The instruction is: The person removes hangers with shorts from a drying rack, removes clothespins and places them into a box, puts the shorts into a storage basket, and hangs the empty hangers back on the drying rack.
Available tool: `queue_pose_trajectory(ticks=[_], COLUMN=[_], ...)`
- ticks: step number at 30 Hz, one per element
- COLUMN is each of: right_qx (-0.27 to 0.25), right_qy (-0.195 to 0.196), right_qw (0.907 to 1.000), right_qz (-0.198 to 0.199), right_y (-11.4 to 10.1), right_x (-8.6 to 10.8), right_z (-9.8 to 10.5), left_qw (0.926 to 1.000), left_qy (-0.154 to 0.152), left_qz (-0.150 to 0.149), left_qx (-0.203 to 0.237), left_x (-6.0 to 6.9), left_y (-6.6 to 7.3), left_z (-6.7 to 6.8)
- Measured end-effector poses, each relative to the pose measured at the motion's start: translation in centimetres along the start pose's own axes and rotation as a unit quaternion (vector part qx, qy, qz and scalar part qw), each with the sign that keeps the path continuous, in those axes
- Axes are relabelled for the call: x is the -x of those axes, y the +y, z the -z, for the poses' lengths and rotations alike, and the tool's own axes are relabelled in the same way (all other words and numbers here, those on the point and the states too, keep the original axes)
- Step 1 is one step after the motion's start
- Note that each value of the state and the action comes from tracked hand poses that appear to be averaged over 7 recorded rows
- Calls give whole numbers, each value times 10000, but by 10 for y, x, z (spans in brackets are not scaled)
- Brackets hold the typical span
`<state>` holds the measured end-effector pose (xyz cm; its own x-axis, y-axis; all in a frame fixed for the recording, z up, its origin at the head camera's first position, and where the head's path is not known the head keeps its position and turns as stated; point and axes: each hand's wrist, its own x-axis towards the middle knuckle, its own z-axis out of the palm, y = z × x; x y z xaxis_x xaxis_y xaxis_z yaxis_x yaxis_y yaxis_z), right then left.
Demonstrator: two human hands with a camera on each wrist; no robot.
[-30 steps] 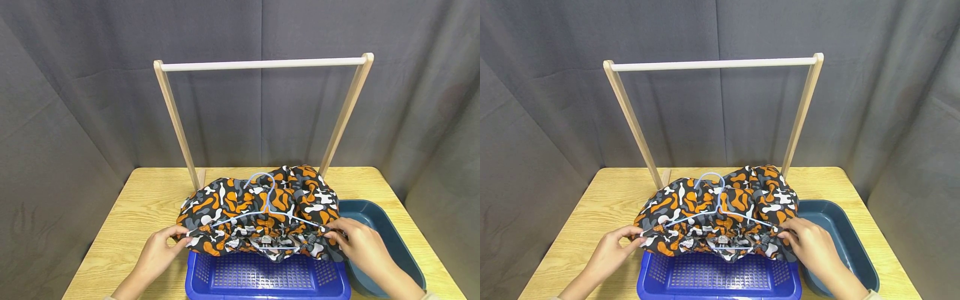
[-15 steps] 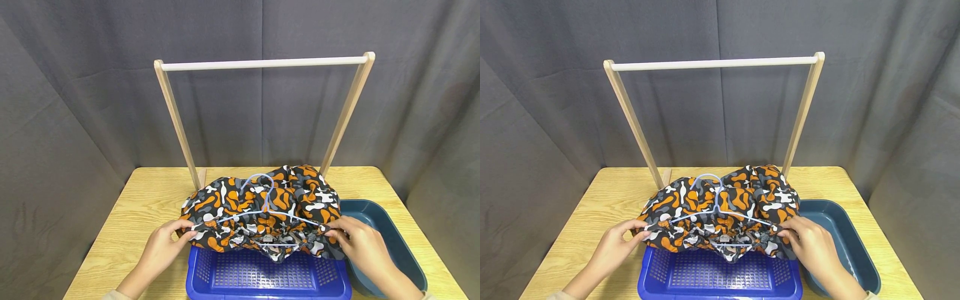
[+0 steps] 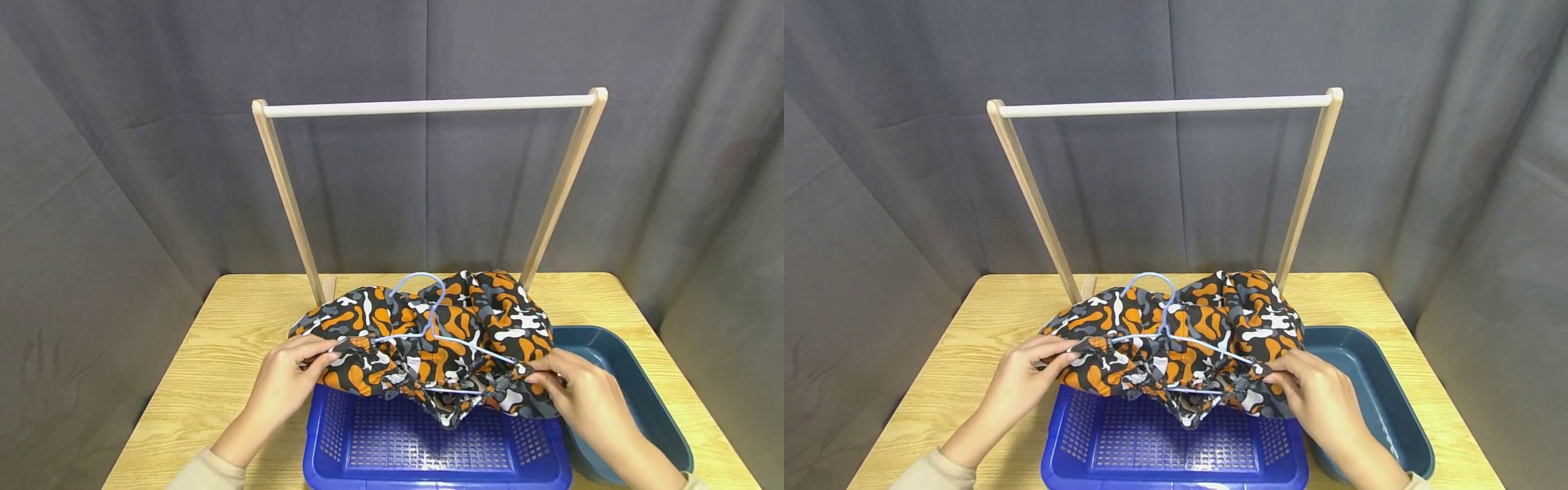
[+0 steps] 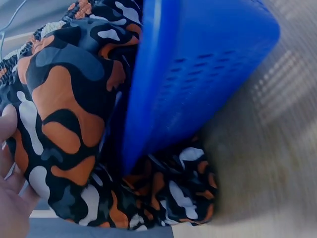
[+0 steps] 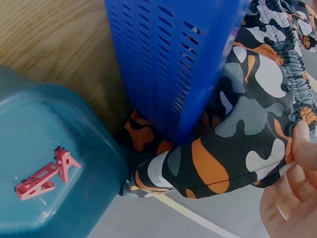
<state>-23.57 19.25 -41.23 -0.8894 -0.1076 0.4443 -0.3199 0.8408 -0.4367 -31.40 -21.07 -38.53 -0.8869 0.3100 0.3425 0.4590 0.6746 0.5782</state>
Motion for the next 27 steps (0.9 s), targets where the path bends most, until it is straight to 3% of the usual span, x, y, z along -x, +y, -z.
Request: queue_pose_trajectory(ticks=[8, 14, 27], right_qx=[14, 42, 372], right_qy=[188, 292, 426], right_qw=[9998, 9993, 9982], right_qz=[82, 225, 189], right_y=[-4, -5, 3], right_x=[1, 3, 10], right_z=[-2, -3, 3], left_qw=[9997, 9988, 9965], left_qy=[-13, 171, 489], left_qz=[234, 423, 671], left_qx=[-43, -180, -129], left_x=[-4, -1, 8], left_y=[10, 13, 0], left_z=[-5, -7, -9])
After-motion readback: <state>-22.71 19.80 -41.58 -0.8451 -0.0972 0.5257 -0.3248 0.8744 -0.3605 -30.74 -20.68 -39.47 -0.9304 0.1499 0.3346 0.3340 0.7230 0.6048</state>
